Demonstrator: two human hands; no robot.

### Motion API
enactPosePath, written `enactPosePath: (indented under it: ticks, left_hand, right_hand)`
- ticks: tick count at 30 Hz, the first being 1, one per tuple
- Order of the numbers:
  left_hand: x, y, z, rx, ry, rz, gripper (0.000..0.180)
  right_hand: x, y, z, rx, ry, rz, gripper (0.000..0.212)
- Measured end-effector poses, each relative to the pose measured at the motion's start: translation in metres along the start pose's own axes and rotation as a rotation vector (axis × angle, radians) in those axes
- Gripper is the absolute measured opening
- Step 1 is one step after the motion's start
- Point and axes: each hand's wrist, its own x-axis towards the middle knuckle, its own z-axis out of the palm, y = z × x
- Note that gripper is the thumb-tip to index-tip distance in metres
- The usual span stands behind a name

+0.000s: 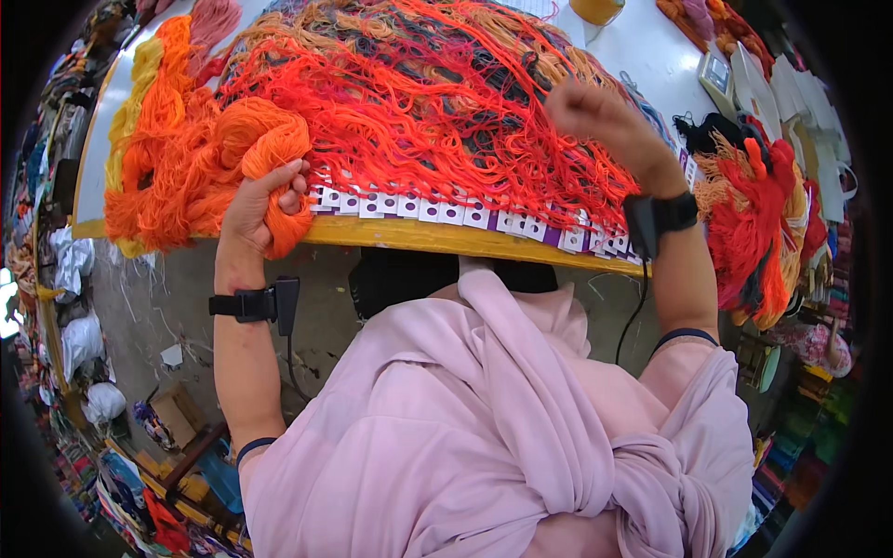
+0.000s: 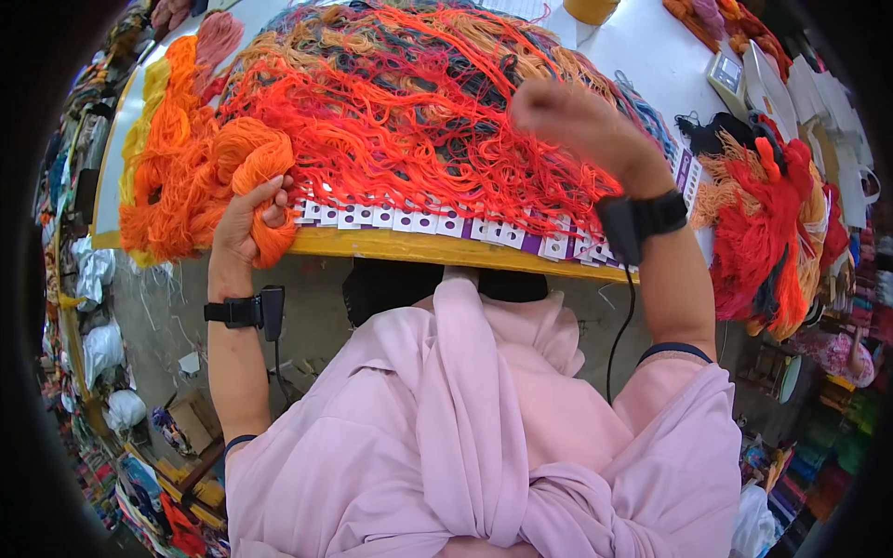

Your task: The person sorts bundles of thread by hand, pulling individual strands from red and orange bundles and threading them through holes in a paper organizer card.

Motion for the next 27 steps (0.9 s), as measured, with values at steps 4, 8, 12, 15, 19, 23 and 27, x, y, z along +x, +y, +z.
enactPosePath:
  ticks: [4, 8, 12, 15, 19, 23, 27]
  left_hand:
    - [-0.001, 0.018, -0.012, 0.103, -0.129, -0.038, 0.019]
    - [-0.013, 0.042, -0.003, -0.221, -0.263, 0.013, 0.031]
    - [-0.021, 0.032, 0.036, -0.276, -0.238, 0.151, 0.044]
    - [-0.013, 0.002, 0.021, -0.392, -0.293, 0.062, 0.055]
    - [-0.008, -0.009, 0.017, -0.428, -0.174, 0.145, 0.053]
    - [-0.017, -0.006, 0.017, -0.424, -0.210, 0.124, 0.052]
    - [-0.021, -0.003, 0.017, -0.391, -0.250, 0.024, 0.053]
  right_hand:
    - [0.016, 0.038, -0.050, -0.675, 0.804, 0.372, 0.019]
    - [0.048, -0.011, 0.034, -0.820, 0.950, -0.260, 0.025]
    - [0.096, -0.033, 0.148, 0.071, 0.176, -0.114, 0.015]
    - [0.120, -0.039, 0.202, 0.416, 0.050, 0.056, 0.011]
    - [0.139, -0.031, 0.230, 0.735, -0.027, 0.176, 0.010]
    - [0.144, -0.020, 0.230, 0.831, -0.007, 0.221, 0.012]
    - [0.147, -0.022, 0.221, 0.533, 0.146, -0.002, 0.013]
